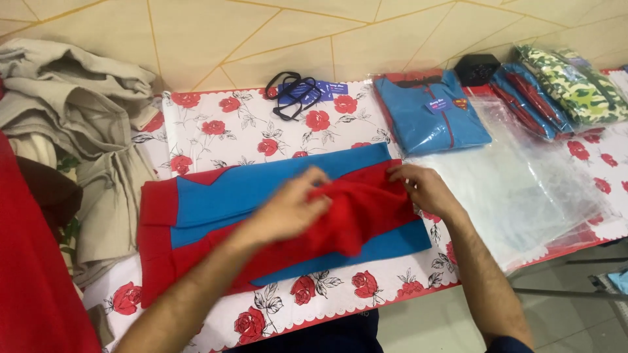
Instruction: The person folds a red and blue superhero costume on a table. They smooth out the fabric, fold the sleeves and sides inward, and then fold the garment in half to create a neat rectangular stack.
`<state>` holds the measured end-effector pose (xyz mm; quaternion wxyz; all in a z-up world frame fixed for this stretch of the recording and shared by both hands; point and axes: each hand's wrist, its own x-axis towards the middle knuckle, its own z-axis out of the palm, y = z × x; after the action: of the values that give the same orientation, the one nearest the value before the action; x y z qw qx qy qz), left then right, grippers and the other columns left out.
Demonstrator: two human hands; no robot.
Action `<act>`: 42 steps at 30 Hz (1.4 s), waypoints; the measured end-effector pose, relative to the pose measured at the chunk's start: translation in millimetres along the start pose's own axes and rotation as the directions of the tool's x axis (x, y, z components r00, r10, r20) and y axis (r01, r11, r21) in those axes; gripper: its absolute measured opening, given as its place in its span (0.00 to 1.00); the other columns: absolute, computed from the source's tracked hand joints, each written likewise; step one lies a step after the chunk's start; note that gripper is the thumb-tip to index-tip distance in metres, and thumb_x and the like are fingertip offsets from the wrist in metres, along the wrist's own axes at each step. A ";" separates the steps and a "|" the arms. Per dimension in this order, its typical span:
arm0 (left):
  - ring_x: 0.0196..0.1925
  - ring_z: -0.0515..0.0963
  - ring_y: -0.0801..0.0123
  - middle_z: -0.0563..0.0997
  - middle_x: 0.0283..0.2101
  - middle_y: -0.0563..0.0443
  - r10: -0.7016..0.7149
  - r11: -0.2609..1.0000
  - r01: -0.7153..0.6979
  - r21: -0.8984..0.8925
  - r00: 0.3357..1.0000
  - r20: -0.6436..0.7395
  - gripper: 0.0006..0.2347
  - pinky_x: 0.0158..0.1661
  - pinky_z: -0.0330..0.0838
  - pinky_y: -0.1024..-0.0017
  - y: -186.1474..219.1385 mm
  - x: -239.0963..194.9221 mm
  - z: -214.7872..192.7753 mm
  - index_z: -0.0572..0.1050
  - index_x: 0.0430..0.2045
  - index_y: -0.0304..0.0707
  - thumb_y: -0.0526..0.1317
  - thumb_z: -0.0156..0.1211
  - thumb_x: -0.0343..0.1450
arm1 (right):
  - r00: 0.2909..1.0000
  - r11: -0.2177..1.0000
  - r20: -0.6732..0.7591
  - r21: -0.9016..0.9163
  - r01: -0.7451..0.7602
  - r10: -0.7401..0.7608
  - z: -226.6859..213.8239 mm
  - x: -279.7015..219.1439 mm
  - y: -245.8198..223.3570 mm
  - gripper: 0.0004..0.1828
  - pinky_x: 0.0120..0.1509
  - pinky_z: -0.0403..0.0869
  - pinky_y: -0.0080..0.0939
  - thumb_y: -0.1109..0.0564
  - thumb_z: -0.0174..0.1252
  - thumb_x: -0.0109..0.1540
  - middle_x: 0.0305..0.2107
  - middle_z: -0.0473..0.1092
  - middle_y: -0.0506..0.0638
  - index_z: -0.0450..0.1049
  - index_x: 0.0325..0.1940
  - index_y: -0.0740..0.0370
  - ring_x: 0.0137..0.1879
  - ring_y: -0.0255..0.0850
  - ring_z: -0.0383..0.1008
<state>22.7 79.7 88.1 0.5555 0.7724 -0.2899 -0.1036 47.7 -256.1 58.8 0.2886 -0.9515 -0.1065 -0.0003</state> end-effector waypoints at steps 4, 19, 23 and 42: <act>0.51 0.81 0.43 0.82 0.40 0.37 -0.025 0.993 0.035 0.112 0.996 -0.083 0.09 0.55 0.71 0.51 -49.9 -4.4 -63.5 0.76 0.40 0.34 0.30 0.59 0.67 | 0.997 0.995 0.027 -0.067 0.070 -0.068 -7.9 22.2 -5.9 0.14 0.44 0.74 0.61 0.69 0.58 0.58 0.48 0.78 0.57 0.79 0.45 0.60 0.34 0.63 0.78; 0.57 0.80 0.40 0.83 0.50 0.39 -0.574 0.487 0.664 0.568 0.733 -0.365 0.18 0.54 0.73 0.47 -92.2 -31.5 -123.7 0.76 0.56 0.53 0.53 0.55 0.73 | 0.967 0.945 0.194 0.248 -0.212 0.166 9.0 72.5 47.3 0.11 0.34 0.75 0.42 0.65 0.61 0.61 0.37 0.79 0.60 0.81 0.48 0.65 0.30 0.44 0.75; 0.57 0.79 0.36 0.83 0.48 0.33 -0.521 0.557 0.635 0.535 0.769 -0.369 0.17 0.56 0.72 0.45 -93.8 -33.0 -125.2 0.77 0.54 0.42 0.48 0.56 0.74 | 0.959 0.882 0.206 0.391 -0.263 0.195 11.0 73.6 57.7 0.11 0.32 0.73 0.36 0.64 0.61 0.62 0.31 0.76 0.56 0.80 0.48 0.66 0.30 0.39 0.71; 0.57 0.79 0.33 0.83 0.49 0.29 -0.432 0.639 0.622 0.453 0.777 -0.457 0.18 0.56 0.70 0.43 -101.5 -50.7 -126.7 0.76 0.57 0.38 0.42 0.62 0.72 | 0.966 0.889 -0.173 0.449 -0.095 0.190 3.0 55.3 63.1 0.16 0.33 0.76 0.35 0.70 0.62 0.61 0.39 0.77 0.59 0.78 0.53 0.65 0.30 0.39 0.76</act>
<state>76.5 231.1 32.4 0.2739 0.9602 0.0241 -0.0481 114.4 -294.3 25.0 0.5034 -0.8622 -0.0020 -0.0567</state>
